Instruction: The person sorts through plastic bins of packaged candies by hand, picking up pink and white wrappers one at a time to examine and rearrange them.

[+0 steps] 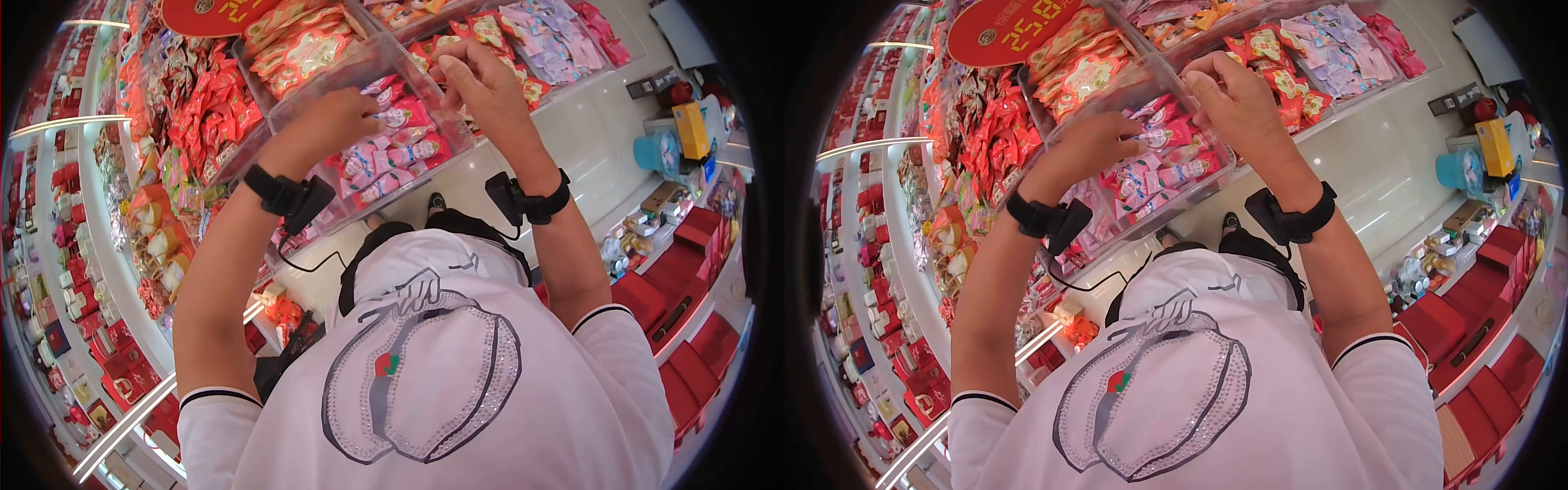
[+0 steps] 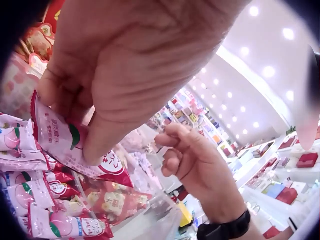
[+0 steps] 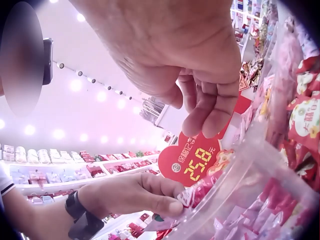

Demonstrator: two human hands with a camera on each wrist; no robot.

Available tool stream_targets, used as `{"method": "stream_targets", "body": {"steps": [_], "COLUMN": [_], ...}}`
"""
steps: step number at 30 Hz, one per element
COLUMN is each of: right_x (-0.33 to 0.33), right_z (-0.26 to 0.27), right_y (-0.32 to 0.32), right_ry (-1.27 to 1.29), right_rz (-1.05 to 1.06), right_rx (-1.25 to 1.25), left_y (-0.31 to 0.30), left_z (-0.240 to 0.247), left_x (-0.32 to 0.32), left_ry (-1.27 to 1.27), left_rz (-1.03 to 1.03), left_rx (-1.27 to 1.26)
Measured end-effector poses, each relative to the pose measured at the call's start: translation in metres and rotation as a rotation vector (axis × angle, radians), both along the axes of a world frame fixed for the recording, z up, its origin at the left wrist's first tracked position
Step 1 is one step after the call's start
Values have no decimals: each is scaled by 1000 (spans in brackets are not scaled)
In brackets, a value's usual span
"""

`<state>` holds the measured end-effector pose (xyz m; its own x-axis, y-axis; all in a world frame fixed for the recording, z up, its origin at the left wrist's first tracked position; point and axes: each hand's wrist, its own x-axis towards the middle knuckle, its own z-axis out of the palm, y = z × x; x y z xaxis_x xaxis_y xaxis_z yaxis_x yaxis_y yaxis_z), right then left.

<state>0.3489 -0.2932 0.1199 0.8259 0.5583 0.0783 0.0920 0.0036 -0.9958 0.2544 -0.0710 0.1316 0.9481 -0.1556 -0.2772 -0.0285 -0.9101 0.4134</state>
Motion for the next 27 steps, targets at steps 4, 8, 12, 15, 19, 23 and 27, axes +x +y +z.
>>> {"method": "stream_targets", "body": {"steps": [4, 8, 12, 15, 19, 23, 27], "right_x": [-5, -12, -16, -16, -21, -21, -22], "right_z": [-20, -21, -26, -35, -38, -39, -35], "right_y": [-2, -1, 3, 7, 14, 13, 14], "right_ry": [-42, -96, -135, -112, -77, -151, -166], "right_rz": [-34, -76, -104, -99, -63, -46, -46], "right_rx": [36, -2, 4, 32, 42, -1, -26], "left_y": [-5, -16, -20, -23, -26, -29, -33], "left_z": [-44, -64, -76, -67, -64, -63, -26], "left_x": [13, 17, 15, 15, 10, 7, 7], "left_ry": [58, 117, 53, 157, 269, 343, 257], "left_rz": [-106, -104, -109, -75, -47, -13, -26], "left_rx": [-36, 1, -48, -80, -184, -235, -45]}}
